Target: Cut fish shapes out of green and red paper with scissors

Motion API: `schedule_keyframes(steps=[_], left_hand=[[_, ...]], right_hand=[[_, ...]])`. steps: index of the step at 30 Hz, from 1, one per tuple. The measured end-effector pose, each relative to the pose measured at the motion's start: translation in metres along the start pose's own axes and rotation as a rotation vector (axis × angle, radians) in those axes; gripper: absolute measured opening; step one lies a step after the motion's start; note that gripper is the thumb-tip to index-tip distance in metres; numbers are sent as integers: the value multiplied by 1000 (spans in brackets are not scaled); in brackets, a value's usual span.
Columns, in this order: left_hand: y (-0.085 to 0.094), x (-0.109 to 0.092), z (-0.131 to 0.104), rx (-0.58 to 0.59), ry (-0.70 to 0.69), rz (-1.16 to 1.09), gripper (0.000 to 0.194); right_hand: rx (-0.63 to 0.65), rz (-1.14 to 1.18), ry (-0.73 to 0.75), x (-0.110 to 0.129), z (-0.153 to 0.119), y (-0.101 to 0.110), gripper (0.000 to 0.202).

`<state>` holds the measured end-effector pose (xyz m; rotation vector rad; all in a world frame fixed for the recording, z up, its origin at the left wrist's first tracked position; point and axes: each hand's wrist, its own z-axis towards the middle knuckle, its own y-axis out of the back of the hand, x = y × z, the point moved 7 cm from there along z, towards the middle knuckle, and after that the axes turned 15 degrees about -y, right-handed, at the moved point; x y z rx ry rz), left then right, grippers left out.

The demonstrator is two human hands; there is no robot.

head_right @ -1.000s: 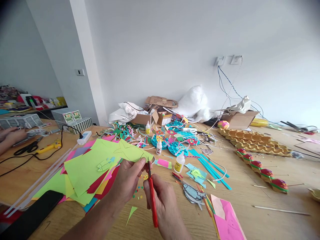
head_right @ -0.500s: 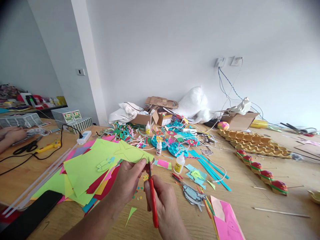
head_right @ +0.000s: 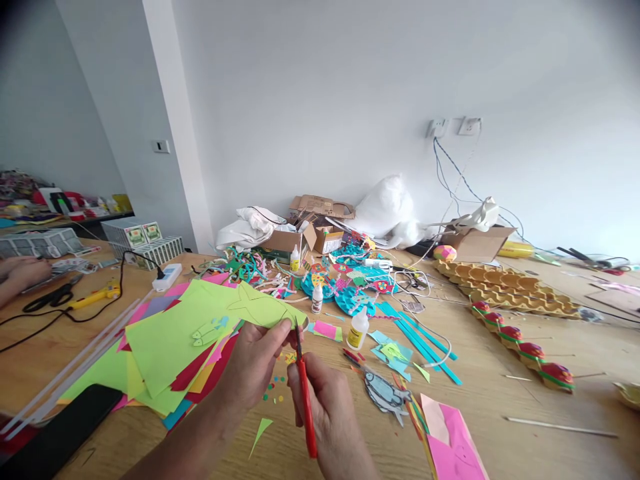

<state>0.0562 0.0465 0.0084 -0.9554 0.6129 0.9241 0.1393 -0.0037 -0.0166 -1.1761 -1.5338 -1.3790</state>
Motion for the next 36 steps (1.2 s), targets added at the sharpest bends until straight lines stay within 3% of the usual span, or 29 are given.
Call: schedule_keyframes(steps=[14,23,36], left_hand=[[-2,-4,3,79,17,32,14],[-5,-10,5,142,51,8,12],[-2,-3,7,167,96,-38,16]], right_hand=[[5,-4,-59,0,0,1,44],[32,-56,5,-6,0,3,42],[44,-69,-36,-3,0,5,41]])
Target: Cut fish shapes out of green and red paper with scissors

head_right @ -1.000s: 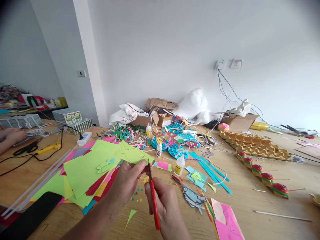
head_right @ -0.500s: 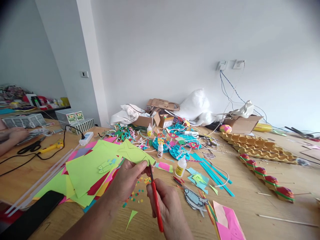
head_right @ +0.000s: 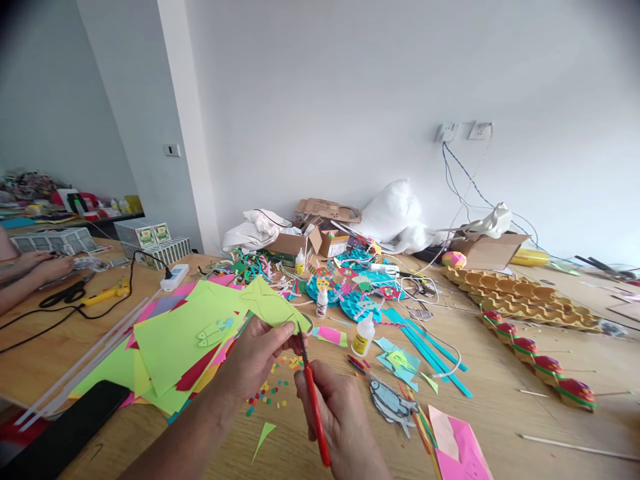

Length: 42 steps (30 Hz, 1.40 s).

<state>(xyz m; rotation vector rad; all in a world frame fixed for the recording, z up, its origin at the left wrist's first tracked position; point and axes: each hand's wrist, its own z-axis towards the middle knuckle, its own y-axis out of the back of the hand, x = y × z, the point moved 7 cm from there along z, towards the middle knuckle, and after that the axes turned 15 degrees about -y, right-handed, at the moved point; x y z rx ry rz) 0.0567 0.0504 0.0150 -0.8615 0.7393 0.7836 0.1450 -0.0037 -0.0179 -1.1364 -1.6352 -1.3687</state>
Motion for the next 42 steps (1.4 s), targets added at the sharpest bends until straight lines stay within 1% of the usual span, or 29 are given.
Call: schedule_keyframes(steps=[6,11,16,23,31,39,42], left_hand=[[1,0,0,11,-25,37,17],[-3,-4,0,32,-32,53,15],[-4,-5,-2,9,-31,64,13],[-5,-5,-2,8,-28,58,13],[-6,-5,0,61,-35,9,12],[-2,0,1,40,4,-4,11],[-2,-1,1,37,-10,-13,13]], right_hand=[[3,9,-6,-1,-1,-1,39],[13,21,30,2,-3,-2,38],[6,40,3,0,-2,0,40],[-12,74,-30,1,-3,1,42],[0,14,-7,-4,0,-1,41],[8,-18,0,-3,0,2,34],[11,-24,2,-3,0,2,34]])
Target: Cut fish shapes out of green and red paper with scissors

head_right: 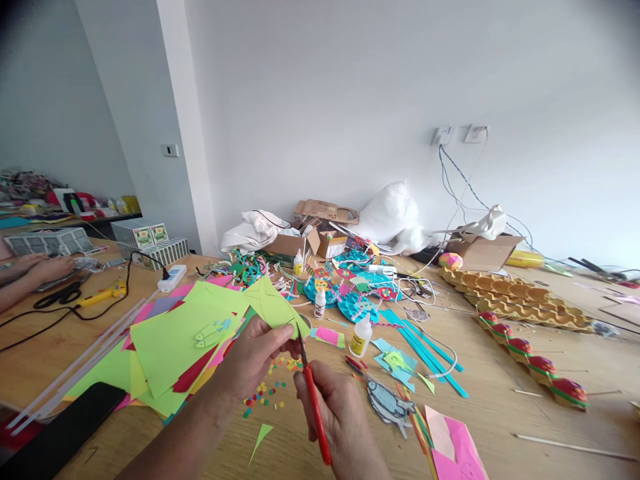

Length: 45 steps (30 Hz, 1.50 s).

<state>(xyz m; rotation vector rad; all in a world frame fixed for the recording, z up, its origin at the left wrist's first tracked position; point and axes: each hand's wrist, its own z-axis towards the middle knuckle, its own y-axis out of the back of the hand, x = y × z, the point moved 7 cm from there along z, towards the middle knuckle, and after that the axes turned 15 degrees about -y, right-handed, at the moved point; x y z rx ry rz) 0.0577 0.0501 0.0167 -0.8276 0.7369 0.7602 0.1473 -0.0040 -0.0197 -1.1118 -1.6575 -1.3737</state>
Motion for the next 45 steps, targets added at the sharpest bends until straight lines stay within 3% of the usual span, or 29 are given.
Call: schedule_keyframes(steps=[7,33,45], left_hand=[[3,-4,1,-4,-63,38,12],[2,-2,1,37,-3,4,12],[4,-3,0,18,-14,57,11]], right_hand=[[-16,-45,-26,0,0,0,33],[-3,-90,22,-9,4,1,34],[-22,-135,45,-1,2,2,34]])
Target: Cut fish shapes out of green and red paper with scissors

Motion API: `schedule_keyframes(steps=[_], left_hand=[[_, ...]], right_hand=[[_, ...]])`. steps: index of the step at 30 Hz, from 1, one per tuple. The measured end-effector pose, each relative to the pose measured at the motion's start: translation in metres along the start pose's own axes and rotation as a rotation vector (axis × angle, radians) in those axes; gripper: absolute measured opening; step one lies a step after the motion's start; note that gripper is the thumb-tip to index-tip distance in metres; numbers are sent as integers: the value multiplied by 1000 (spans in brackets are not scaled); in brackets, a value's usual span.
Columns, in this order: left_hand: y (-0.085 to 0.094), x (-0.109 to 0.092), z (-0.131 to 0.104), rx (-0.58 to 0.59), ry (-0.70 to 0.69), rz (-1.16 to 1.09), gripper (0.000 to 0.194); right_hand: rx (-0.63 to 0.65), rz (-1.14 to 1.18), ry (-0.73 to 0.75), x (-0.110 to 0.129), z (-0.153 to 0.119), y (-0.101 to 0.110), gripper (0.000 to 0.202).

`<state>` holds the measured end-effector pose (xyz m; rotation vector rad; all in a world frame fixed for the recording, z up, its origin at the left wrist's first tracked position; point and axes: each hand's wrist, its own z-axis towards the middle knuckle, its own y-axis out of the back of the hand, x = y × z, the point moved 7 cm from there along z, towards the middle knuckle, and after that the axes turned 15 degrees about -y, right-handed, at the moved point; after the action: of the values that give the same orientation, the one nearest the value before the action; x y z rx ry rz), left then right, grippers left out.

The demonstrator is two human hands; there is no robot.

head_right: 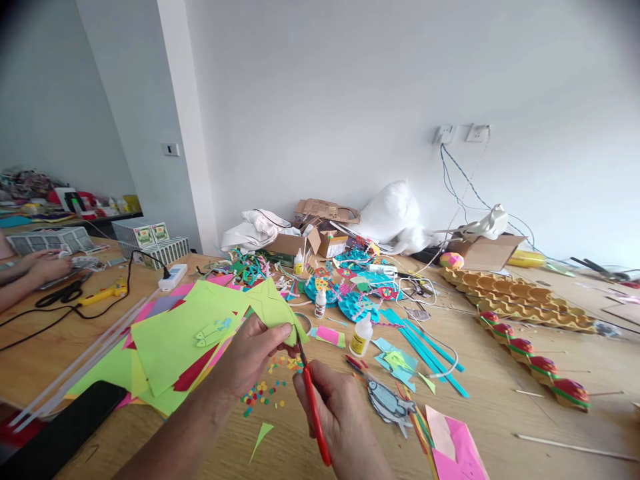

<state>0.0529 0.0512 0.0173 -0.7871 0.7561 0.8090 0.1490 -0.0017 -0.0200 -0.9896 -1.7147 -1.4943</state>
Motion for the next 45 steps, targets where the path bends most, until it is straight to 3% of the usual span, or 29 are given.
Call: schedule_keyframes(steps=[9,22,32,45], left_hand=[[-1,0,0,-12,17,-4,11],[-1,-8,3,-11,-28,70,15],[-2,-1,0,-36,22,5,12],[-8,2,-3,-58,35,-19,16]], right_hand=[[-10,0,20,-8,3,0,35],[-68,-138,53,-1,1,1,40],[-60,-61,59,-5,2,2,32],[2,84,47,0,-1,-1,35]])
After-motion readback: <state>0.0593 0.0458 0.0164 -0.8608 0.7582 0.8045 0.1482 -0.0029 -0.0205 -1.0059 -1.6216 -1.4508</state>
